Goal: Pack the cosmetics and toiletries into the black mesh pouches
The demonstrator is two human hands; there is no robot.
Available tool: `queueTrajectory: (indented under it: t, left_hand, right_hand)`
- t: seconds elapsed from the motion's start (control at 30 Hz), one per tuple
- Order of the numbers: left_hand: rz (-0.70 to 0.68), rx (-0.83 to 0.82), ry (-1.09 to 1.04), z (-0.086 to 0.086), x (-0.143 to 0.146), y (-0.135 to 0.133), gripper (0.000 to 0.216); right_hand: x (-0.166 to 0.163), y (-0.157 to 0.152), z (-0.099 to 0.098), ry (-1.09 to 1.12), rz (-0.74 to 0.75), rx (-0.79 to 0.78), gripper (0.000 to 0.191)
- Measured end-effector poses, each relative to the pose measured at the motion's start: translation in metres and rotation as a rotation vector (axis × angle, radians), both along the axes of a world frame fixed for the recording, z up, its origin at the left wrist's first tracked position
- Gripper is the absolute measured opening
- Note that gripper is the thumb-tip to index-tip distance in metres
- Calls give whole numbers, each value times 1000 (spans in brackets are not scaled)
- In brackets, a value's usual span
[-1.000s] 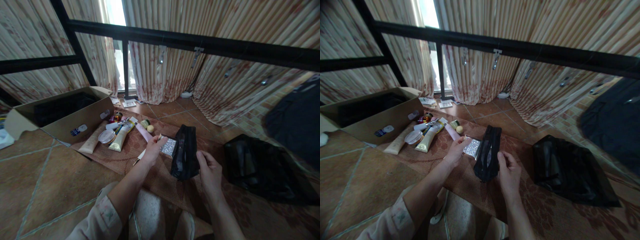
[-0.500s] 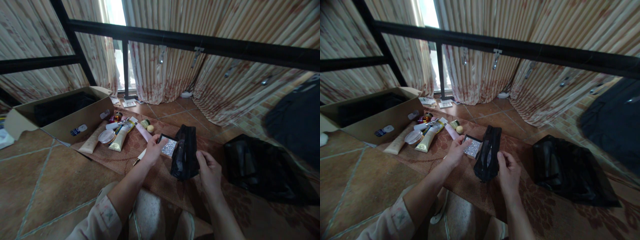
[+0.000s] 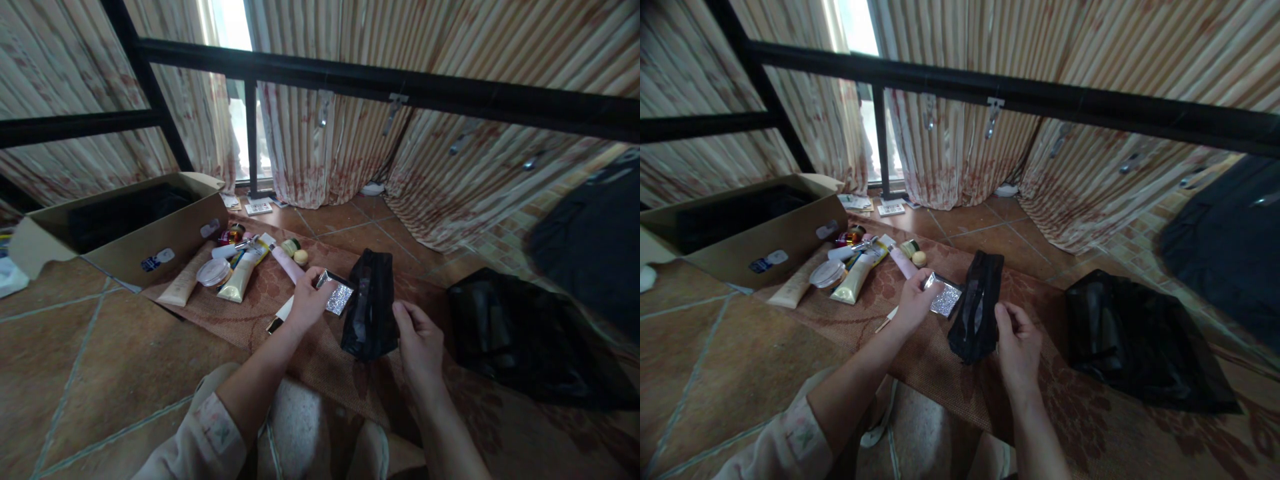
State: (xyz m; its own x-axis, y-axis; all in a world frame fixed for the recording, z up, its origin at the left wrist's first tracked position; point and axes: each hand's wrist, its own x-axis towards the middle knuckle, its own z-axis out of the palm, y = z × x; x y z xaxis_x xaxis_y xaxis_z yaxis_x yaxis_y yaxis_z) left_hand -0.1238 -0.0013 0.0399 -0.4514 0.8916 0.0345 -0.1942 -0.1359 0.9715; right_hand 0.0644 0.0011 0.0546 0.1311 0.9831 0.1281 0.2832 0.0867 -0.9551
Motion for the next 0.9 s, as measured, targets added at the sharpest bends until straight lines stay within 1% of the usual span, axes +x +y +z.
queueTrajectory:
  t: [0.17,0.27,0.43,0.57,0.77,0.9]
  left_hand:
    - [-18,70,81,-2,1,-1,8]
    - [-28,79,113,-5,1,-2,6]
    - [-39,64,225,-8,0,-4,6]
    - [-47,12,314,-8,0,-4,12]
    - [-94,-12,565,-12,-1,-4,12]
    - [-91,-14,630,-16,-4,-1,12]
  right_hand:
    - [0,0,-1,6,-14,-2,43]
    - [1,0,-3,15,2,-7,41]
    - [1,1,-5,33,5,-1,39]
    - [0,1,-5,43,3,4,40]
    - [0,0,-4,27,-8,10,42]
    - [0,0,-2,30,2,5,41]
